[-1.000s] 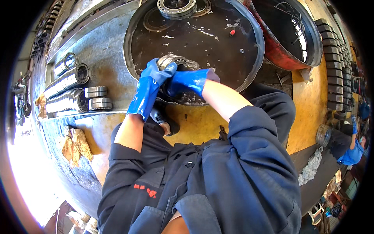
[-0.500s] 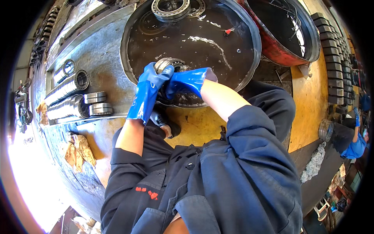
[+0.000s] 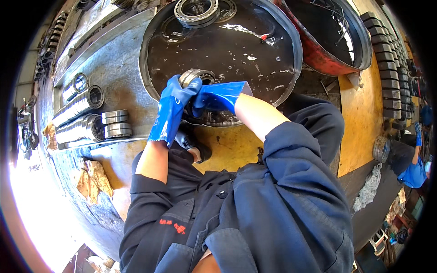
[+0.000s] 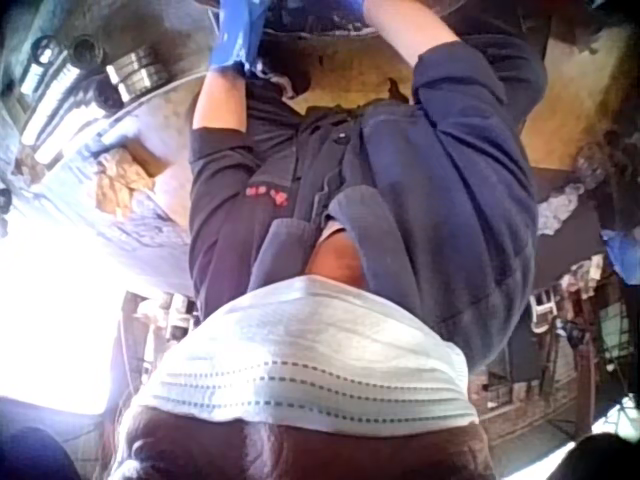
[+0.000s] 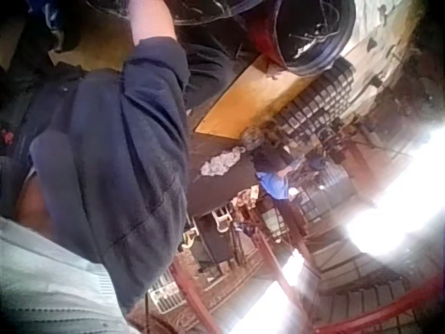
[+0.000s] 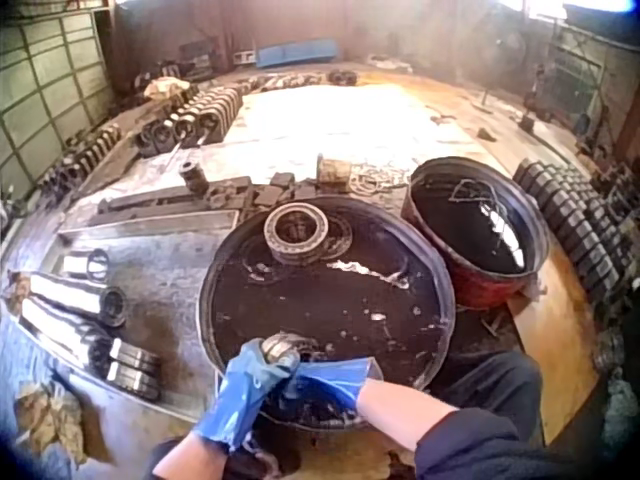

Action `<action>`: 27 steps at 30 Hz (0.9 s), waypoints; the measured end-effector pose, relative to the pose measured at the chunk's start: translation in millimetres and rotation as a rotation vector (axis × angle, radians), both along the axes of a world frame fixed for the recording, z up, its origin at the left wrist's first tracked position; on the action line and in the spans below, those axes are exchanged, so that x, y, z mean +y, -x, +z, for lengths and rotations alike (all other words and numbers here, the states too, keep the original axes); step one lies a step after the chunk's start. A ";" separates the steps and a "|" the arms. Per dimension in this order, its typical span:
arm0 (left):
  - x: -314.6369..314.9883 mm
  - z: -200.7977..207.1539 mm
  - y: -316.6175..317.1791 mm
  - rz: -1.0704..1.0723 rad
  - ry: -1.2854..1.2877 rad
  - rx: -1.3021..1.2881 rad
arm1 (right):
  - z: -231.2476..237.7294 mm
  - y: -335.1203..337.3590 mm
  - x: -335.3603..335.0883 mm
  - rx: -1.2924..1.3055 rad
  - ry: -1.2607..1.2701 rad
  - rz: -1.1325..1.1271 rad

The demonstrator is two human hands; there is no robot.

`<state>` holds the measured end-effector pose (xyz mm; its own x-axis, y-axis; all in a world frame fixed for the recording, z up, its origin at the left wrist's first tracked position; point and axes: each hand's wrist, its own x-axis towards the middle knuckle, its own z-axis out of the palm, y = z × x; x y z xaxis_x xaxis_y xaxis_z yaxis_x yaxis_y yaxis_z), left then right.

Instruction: The person cleans metal bearings by immersing them in a basin of liquid and scrubbing them with a brush.

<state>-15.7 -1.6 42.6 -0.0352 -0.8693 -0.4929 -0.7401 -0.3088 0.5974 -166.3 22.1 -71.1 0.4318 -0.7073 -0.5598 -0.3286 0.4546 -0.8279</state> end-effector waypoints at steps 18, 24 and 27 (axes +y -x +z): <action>5.5 -0.8 -11.8 0.037 0.083 0.009 | 23.5 -6.1 -2.8 -0.053 0.178 0.259; 1.0 -14.9 -3.3 -0.011 0.120 -0.010 | 10.8 -36.6 19.6 -0.688 -0.209 -0.517; -3.1 -15.1 -6.2 -0.041 0.072 -0.024 | 13.6 -28.5 10.6 -0.008 0.082 0.025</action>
